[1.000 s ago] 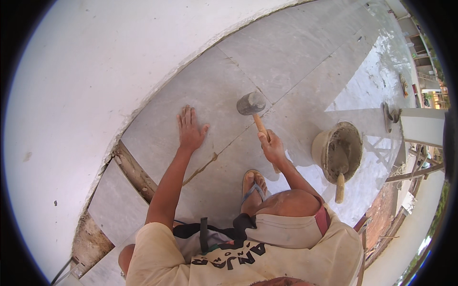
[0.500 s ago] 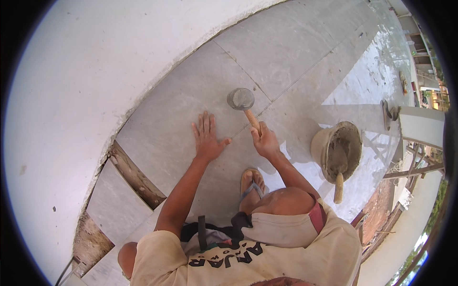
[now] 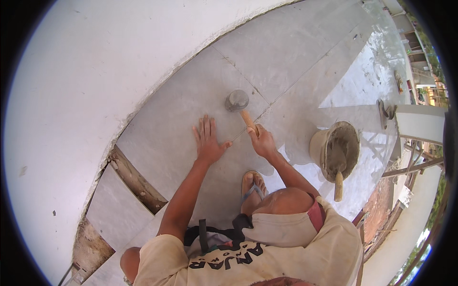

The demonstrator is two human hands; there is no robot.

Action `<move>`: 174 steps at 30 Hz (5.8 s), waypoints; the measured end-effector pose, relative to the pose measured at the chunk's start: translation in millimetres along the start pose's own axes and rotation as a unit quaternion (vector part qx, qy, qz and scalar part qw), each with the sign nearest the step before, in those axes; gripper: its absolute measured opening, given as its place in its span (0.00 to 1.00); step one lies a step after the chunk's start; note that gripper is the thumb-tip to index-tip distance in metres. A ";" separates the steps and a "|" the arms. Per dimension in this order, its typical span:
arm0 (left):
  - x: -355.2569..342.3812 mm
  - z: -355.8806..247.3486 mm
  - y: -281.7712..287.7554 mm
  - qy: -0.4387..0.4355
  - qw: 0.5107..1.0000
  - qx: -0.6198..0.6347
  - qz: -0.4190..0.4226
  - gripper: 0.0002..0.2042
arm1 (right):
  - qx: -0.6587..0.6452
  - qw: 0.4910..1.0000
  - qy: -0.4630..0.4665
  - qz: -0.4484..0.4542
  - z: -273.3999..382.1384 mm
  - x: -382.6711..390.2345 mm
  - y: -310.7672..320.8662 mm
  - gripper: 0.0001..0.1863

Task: The person spreads cement on the floor using a trowel, places a large tile onto the wet cement, and then uses a rubber mallet to tap the tile into place and level it.

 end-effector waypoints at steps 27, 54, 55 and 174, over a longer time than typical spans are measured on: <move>-97.9 -161.6 -80.7 -0.281 0.958 -0.046 0.037 0.33 | -0.031 0.971 -0.090 -0.220 -77.6 -33.6 115.1 0.23; -96.7 -169.3 -80.3 -0.277 0.960 -0.033 0.030 0.33 | 0.061 0.976 -0.091 -0.187 -96.7 -54.9 101.1 0.24; -97.4 -169.7 -80.3 -0.277 0.960 -0.033 0.031 0.33 | 0.064 0.975 -0.090 -0.191 -97.6 -54.6 101.3 0.24; 186.5 93.7 30.2 0.191 0.973 -0.054 -0.114 0.40 | -0.057 0.981 0.118 0.141 60.4 9.7 -66.2 0.19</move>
Point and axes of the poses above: each hand's wrist, its own x-axis away from the middle knuckle, its own y-axis out of the back of the hand, z = x × y, the point moved 6 cm from there along -x, towards the middle knuckle, and after that the axes turned 10 degrees about -z, right-handed, at the moved point
